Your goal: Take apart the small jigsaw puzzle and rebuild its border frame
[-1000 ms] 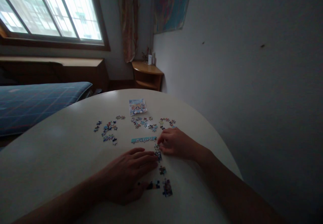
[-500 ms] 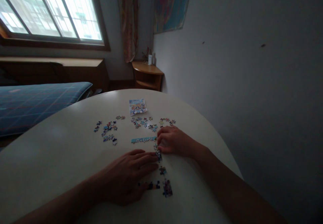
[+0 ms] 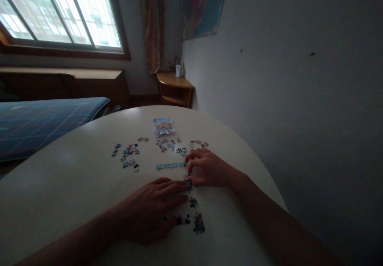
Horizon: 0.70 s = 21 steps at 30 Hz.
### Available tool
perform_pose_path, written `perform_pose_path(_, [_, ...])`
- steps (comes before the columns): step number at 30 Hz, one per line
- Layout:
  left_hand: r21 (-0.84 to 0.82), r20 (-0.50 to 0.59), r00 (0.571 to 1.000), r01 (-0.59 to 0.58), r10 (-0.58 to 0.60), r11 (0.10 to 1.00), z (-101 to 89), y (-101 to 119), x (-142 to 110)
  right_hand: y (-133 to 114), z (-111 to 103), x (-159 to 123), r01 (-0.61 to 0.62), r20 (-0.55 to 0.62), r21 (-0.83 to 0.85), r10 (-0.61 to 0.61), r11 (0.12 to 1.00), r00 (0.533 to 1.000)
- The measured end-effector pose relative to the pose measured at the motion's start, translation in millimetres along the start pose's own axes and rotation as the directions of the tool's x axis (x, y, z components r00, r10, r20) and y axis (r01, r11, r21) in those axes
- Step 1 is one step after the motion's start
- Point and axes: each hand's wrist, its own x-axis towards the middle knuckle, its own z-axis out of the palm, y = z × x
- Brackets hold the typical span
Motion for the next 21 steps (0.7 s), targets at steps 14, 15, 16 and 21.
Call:
perform_pose_path(14, [-0.003,0.001,1.000,-0.002,0.002,1.000,0.0,0.7,0.1,-4.7,2.8,1.2,-0.012,0.012,0.097,0.010,0.995,1.000])
perform_pose_path(15, [0.000,-0.003,1.000,-0.002,0.002,1.000,0.3,0.6,-0.1,-5.3,2.7,1.5,-0.020,0.011,0.098,0.019,0.995,1.000])
perform_pose_path(16, [0.004,-0.007,1.000,0.000,0.000,1.000,0.6,0.5,-0.2,-6.1,2.5,1.8,-0.026,0.012,0.097,0.025,0.995,1.000])
perform_pose_path(21, [0.022,-0.018,1.000,-0.011,0.011,1.000,1.5,-0.8,0.1,-8.5,1.0,3.1,-0.016,0.039,0.097,0.012,0.995,0.999])
